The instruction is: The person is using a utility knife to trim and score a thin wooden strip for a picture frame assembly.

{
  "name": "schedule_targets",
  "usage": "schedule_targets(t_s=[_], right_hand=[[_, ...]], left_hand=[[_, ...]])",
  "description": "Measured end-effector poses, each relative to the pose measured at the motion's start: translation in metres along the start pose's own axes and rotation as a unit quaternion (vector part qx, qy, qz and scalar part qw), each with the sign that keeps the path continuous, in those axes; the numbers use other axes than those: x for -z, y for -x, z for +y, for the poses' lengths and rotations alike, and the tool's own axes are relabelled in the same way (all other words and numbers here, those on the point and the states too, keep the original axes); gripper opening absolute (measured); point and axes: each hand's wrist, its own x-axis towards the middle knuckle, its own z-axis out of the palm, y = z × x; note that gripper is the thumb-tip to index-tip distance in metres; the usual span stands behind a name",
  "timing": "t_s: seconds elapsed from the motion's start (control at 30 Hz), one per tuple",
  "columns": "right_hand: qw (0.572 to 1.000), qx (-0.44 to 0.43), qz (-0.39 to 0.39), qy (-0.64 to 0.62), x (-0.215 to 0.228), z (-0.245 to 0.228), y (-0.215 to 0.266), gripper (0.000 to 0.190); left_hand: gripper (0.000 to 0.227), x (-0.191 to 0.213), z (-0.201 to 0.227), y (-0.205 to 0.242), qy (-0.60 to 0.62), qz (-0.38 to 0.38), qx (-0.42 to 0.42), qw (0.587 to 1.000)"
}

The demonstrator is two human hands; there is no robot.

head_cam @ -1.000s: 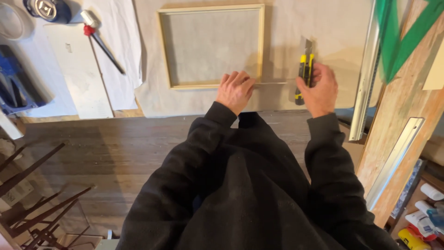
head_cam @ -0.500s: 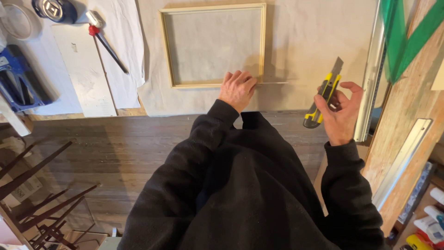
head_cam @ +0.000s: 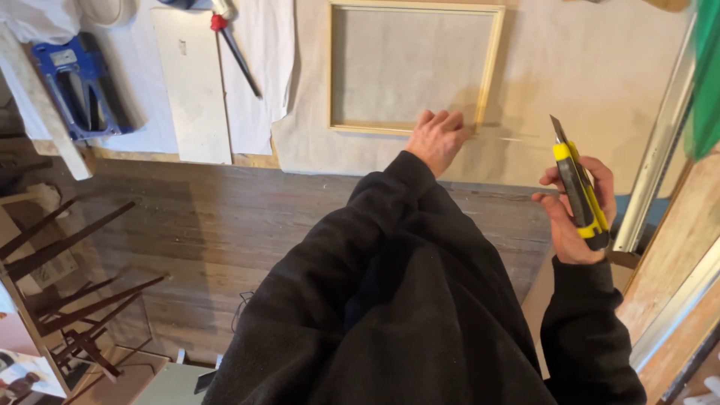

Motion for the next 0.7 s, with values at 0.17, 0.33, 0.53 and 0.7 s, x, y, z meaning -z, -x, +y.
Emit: schedule_targets(t_s=[0.17,0.33,0.53,0.7], right_hand=[[0.975,0.126,0.086,0.159,-0.032,0.008,0.001,0.043],[0.870,0.320,0.150,0.345,-0.035,0.029,-0.013,0.046],[0.850,0.318,0.047,0.418,-0.087,0.015,-0.007,0.031],[0.831,0.301,0.029,0.467,-0.109,0.012,-0.009,0.027]], left_hand=[[0.008,-0.001,-0.004,0.001,0.007,0.035,-0.001,0.999],[0.019,-0.016,-0.008,-0.008,0.020,0.173,-0.055,0.983],[0.017,0.003,-0.005,-0.006,0.021,0.153,-0.063,0.986],[0.013,0.006,-0.006,-0.005,0.032,0.144,-0.076,0.986]])
